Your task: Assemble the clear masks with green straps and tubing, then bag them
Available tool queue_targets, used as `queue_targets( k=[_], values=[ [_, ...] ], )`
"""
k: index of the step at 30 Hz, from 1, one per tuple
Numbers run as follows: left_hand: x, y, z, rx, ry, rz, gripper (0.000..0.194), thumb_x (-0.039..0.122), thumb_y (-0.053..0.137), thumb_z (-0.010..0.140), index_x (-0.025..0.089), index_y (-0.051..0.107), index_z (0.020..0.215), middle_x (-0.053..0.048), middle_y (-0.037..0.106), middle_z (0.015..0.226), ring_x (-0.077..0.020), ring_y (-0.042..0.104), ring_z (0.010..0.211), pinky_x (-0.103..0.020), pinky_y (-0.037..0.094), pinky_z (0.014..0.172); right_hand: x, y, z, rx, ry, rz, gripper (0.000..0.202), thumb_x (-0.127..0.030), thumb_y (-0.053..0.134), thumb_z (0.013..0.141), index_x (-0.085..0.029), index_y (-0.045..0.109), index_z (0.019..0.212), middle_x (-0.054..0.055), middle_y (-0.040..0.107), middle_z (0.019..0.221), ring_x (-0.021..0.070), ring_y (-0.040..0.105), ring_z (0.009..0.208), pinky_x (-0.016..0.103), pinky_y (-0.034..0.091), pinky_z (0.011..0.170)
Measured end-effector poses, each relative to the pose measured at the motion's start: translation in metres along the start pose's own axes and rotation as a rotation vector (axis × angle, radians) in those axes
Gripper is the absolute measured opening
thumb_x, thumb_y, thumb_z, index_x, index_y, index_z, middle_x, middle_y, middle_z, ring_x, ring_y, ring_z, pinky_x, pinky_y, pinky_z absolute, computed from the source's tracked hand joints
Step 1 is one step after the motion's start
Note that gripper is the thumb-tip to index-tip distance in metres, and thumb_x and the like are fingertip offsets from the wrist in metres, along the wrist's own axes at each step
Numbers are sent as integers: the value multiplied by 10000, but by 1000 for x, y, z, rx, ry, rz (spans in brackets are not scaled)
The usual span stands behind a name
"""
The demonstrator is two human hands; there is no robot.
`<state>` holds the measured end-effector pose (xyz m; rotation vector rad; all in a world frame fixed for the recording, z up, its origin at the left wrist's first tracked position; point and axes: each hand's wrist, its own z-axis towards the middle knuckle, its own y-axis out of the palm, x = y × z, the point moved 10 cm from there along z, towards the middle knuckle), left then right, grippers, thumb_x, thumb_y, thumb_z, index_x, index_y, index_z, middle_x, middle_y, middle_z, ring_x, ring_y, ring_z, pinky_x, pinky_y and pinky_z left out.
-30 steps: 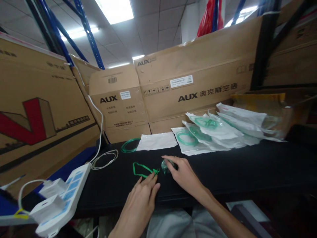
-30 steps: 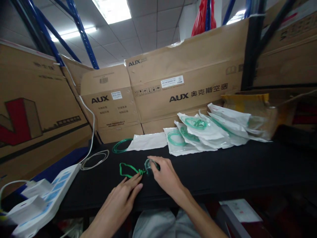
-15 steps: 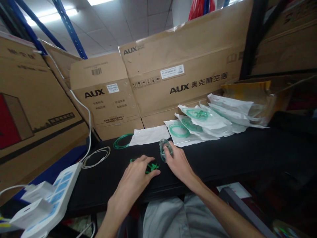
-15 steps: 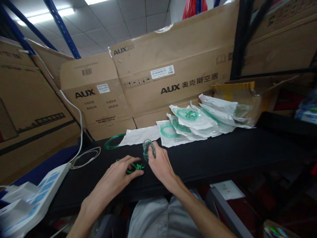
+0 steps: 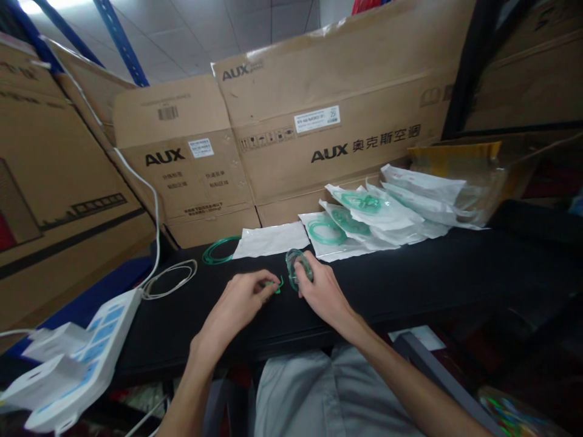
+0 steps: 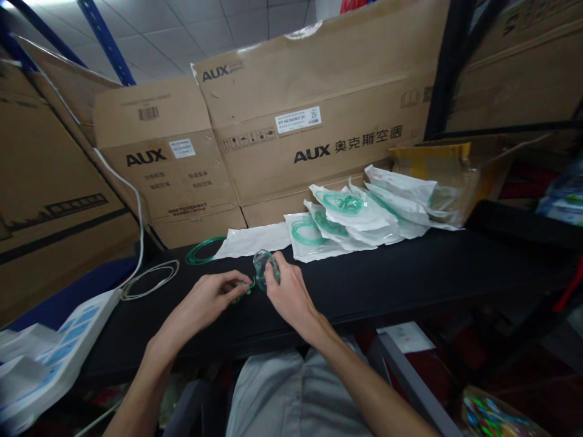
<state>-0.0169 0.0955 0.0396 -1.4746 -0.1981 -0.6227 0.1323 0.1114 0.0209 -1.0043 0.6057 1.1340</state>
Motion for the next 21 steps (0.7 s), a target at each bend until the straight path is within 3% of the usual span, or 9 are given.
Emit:
queue_targets(
  k=[5, 11, 16, 21],
  values=[
    [-6, 3, 5, -16, 19, -68, 312, 383, 540, 924, 224, 752, 1088, -11, 740, 770, -178, 651, 688, -256, 440, 666, -9, 5, -4, -64, -29, 134, 161, -326, 411, 1004, -239, 512, 915, -58, 572, 611, 111, 543, 459, 219, 410, 537],
    [-14, 13, 9, -75, 50, -178, 360, 315, 490, 942, 195, 729, 1184, -27, 756, 830, -172, 665, 740, -257, 471, 739, -12, 5, -5, -60, -55, 130, 128, -319, 436, 994, -235, 514, 937, -57, 578, 623, 104, 542, 457, 211, 410, 520],
    [-22, 22, 12, -146, 35, -385, 416, 399, 622, 878, 145, 710, 1195, -62, 751, 851, -188, 667, 776, -282, 493, 763, -6, 3, -2, -26, -26, 58, 124, -306, 438, 984, -235, 504, 908, -50, 587, 638, 115, 548, 493, 229, 404, 562],
    [-30, 26, 14, -159, 6, -421, 389, 341, 741, 774, 174, 737, 1125, -61, 755, 938, -202, 698, 840, -286, 506, 768, -4, 2, -3, -14, -27, 28, 110, -295, 445, 976, -236, 513, 913, -48, 585, 647, 134, 585, 566, 245, 413, 633]
  ],
)
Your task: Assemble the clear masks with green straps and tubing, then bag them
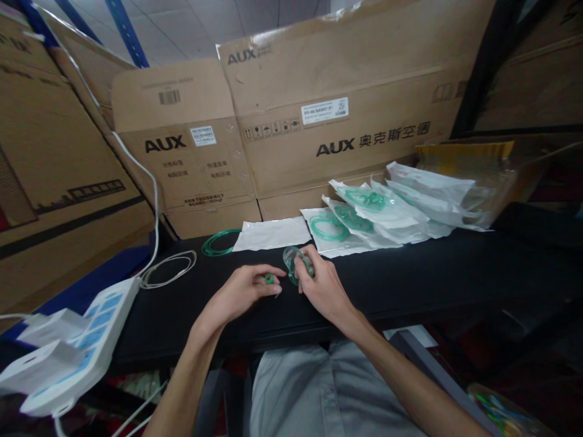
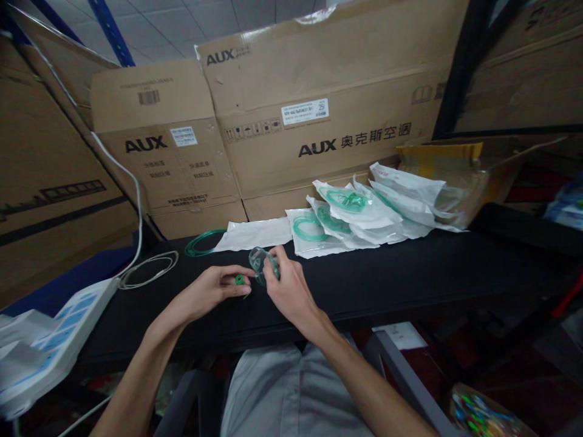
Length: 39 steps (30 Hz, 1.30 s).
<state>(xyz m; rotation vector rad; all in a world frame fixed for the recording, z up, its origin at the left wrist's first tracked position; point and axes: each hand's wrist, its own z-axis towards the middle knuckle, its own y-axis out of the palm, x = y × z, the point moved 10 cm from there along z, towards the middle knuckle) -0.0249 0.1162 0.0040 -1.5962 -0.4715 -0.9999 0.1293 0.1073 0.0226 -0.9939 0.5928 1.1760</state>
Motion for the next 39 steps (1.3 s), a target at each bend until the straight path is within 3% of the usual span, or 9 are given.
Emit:
queue_targets(
  k=[4, 9, 14, 17, 22, 27, 39],
  values=[
    [0, 5, 1, -11, 33, -85, 329, 300, 758, 759, 182, 750, 1066, -71, 765, 1029, -229, 718, 979, -313, 523, 880, 3, 2, 1, -2, 14, 4, 104, -297, 449, 969, -232, 531, 966, -42, 591, 674, 136, 582, 550, 248, 420, 633],
    [7, 4, -1, 18, 41, -139, 322, 303, 774, 768, 188, 741, 1067, -62, 778, 1011, -225, 733, 981, -305, 538, 892, 5, 2, 2, -14, 34, -19, 191, -280, 460, 947, -212, 587, 1073, -37, 593, 660, 138, 561, 509, 249, 419, 608],
    [15, -9, -3, 150, 10, -148, 359, 393, 800, 755, 180, 739, 1037, -48, 786, 904, -235, 754, 891, -291, 560, 810, 6, -5, 2, 25, 35, -58, 160, -286, 467, 933, -211, 606, 910, -37, 571, 625, 131, 519, 479, 254, 395, 593],
    [19, -12, -3, 170, 13, -210, 335, 411, 782, 774, 165, 737, 997, -45, 780, 845, -225, 758, 820, -293, 569, 788, 8, -5, 3, 29, 46, -67, 123, -299, 480, 919, -222, 557, 861, -55, 519, 567, 141, 513, 478, 254, 386, 591],
    [31, -15, -7, 214, 77, -44, 231, 391, 736, 825, 183, 768, 921, -26, 753, 834, -172, 719, 704, -254, 529, 701, 15, -7, 2, 56, 102, -69, 104, -336, 489, 911, -238, 522, 911, -44, 550, 607, 164, 545, 520, 262, 391, 599],
    [45, -14, -8, 246, 207, 116, 224, 395, 696, 866, 211, 802, 934, -28, 708, 868, -145, 669, 674, -258, 499, 696, 16, -12, 2, 103, 101, -108, 125, -355, 466, 915, -238, 510, 924, 21, 644, 781, 210, 616, 691, 291, 403, 665],
    [42, -13, -8, 240, 224, 82, 274, 384, 627, 916, 222, 795, 1058, -40, 654, 912, -142, 653, 687, -267, 500, 682, 16, -9, 2, 89, 96, -98, 84, -307, 489, 902, -235, 522, 929, 11, 643, 774, 208, 623, 711, 287, 402, 679]
  ],
)
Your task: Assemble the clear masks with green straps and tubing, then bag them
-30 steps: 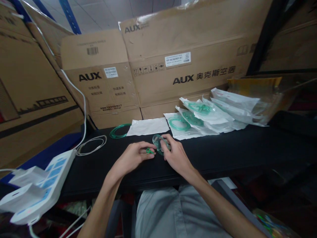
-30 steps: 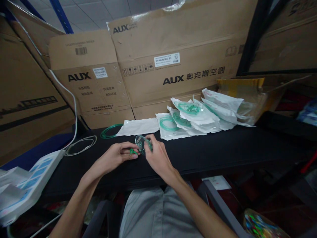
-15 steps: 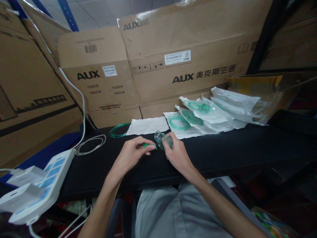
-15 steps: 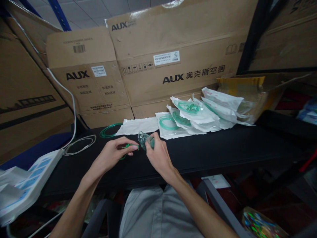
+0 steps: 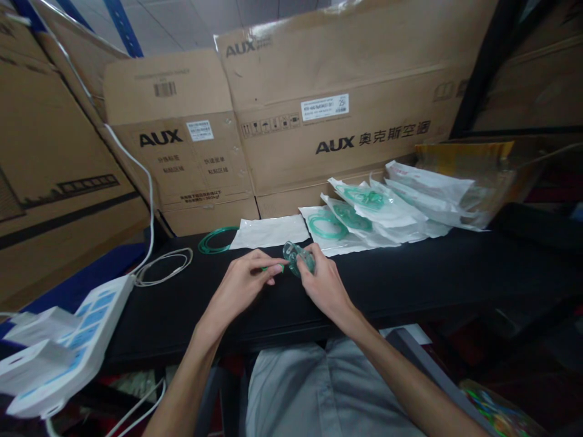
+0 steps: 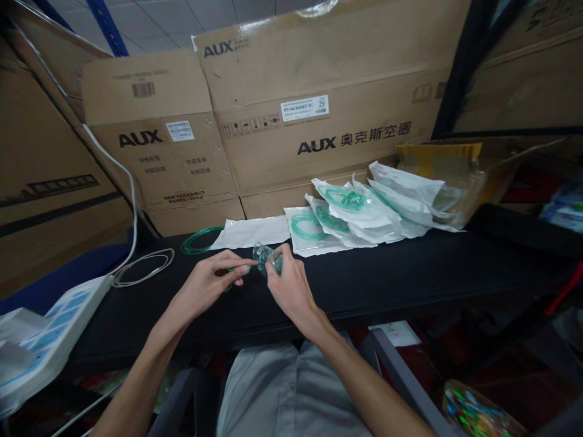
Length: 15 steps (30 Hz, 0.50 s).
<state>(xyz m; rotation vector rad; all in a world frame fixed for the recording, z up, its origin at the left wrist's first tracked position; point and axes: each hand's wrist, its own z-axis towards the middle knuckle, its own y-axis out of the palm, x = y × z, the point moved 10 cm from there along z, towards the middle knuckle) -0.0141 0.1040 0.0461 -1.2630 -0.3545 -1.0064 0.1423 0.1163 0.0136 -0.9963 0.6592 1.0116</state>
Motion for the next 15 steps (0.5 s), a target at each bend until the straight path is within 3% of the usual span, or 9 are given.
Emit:
queue_targets(
  k=[15],
  values=[
    [2, -2, -1, 73, -35, 142, 372, 554, 645, 872, 231, 813, 950, -5, 619, 731, -139, 588, 617, -248, 424, 601, 2, -2, 1, 25, 0, -42, 99, -312, 492, 887, -238, 526, 943, 39, 670, 815, 240, 648, 771, 296, 416, 681]
  ],
)
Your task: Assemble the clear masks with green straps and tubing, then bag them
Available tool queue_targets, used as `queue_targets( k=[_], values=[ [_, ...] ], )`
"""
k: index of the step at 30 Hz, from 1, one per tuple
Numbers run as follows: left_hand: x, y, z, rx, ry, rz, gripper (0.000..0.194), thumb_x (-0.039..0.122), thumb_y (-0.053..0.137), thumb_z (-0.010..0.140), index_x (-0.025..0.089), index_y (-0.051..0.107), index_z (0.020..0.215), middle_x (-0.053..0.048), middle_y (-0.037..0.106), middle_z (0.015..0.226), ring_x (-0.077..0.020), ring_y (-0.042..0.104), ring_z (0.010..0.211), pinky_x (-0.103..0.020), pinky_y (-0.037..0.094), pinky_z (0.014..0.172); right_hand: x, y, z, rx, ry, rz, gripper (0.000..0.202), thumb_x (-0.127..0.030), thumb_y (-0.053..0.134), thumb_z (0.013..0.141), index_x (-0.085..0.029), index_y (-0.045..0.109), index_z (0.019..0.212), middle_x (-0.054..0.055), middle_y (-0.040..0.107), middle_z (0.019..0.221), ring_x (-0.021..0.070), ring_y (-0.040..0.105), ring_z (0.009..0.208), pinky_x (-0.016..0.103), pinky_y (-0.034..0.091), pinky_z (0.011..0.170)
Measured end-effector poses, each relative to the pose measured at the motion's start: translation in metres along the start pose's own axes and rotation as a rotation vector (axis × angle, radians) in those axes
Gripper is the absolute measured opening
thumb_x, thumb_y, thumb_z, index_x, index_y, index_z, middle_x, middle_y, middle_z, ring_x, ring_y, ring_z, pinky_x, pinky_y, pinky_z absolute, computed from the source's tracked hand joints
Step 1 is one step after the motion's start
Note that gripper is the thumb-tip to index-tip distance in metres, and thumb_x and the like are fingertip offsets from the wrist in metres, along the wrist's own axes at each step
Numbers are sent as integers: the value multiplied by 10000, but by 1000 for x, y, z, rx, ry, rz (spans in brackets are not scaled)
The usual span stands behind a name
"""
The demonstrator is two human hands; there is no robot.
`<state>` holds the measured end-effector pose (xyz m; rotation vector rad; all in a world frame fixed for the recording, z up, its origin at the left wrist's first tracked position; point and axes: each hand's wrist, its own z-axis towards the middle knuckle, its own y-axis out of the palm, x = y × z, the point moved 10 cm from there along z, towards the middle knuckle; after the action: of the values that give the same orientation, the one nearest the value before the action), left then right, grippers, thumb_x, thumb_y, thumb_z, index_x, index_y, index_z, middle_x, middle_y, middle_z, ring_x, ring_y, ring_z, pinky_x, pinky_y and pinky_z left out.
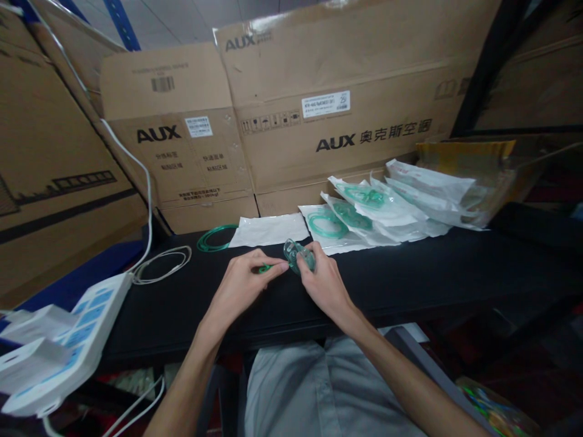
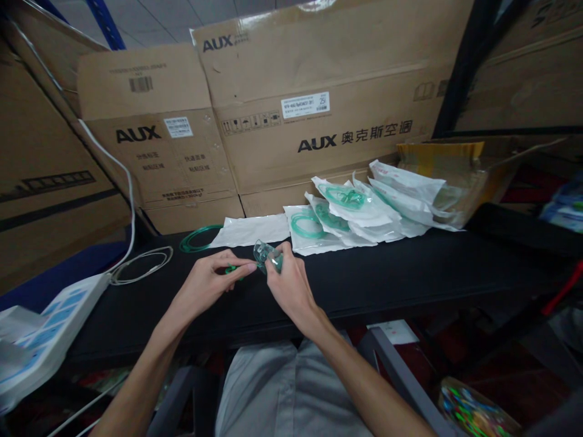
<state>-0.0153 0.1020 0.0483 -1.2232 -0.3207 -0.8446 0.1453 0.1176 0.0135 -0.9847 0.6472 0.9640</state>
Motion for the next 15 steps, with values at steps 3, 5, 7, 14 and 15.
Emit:
queue_targets(
  k=[3, 5, 7, 14, 15],
  values=[
    [2, -2, 0, 21, -1, 42, 334, 518, 643, 880, 238, 816, 935, -2, 641, 737, -142, 590, 629, -252, 412, 618, 0, -1, 0, 4, 5, -10, 103, -312, 492, 884, -238, 529, 943, 34, 664, 792, 236, 644, 736, 297, 419, 674],
    [5, -3, 0, 34, 7, 67, 292, 472, 648, 883, 238, 818, 924, -2, 657, 741, -147, 597, 647, -258, 405, 637, 0, -1, 0, 5, 5, -3, 100, -309, 495, 878, -237, 527, 942, 33, 665, 791, 235, 648, 739, 297, 424, 681],
    [9, -4, -1, 39, 16, 88, 247, 420, 654, 880, 235, 818, 897, -4, 674, 749, -156, 611, 683, -264, 401, 661, 0, -1, 0, 6, 0, 8, 96, -304, 500, 873, -237, 522, 939, 36, 666, 795, 236, 652, 753, 294, 427, 680],
    [19, 1, -1, 48, 27, 102, 155, 254, 617, 839, 196, 738, 761, -9, 711, 815, -169, 631, 774, -262, 408, 724, 2, 2, 0, -11, 21, 53, 144, -312, 526, 860, -235, 508, 981, 3, 640, 728, 188, 599, 558, 271, 415, 583],
    [20, 2, -1, 52, 23, 106, 156, 251, 607, 833, 191, 711, 734, -8, 702, 797, -167, 622, 761, -262, 404, 717, 2, 3, -1, -15, 23, 60, 156, -313, 532, 858, -234, 506, 990, -4, 634, 711, 183, 588, 532, 270, 414, 572]
  ],
)
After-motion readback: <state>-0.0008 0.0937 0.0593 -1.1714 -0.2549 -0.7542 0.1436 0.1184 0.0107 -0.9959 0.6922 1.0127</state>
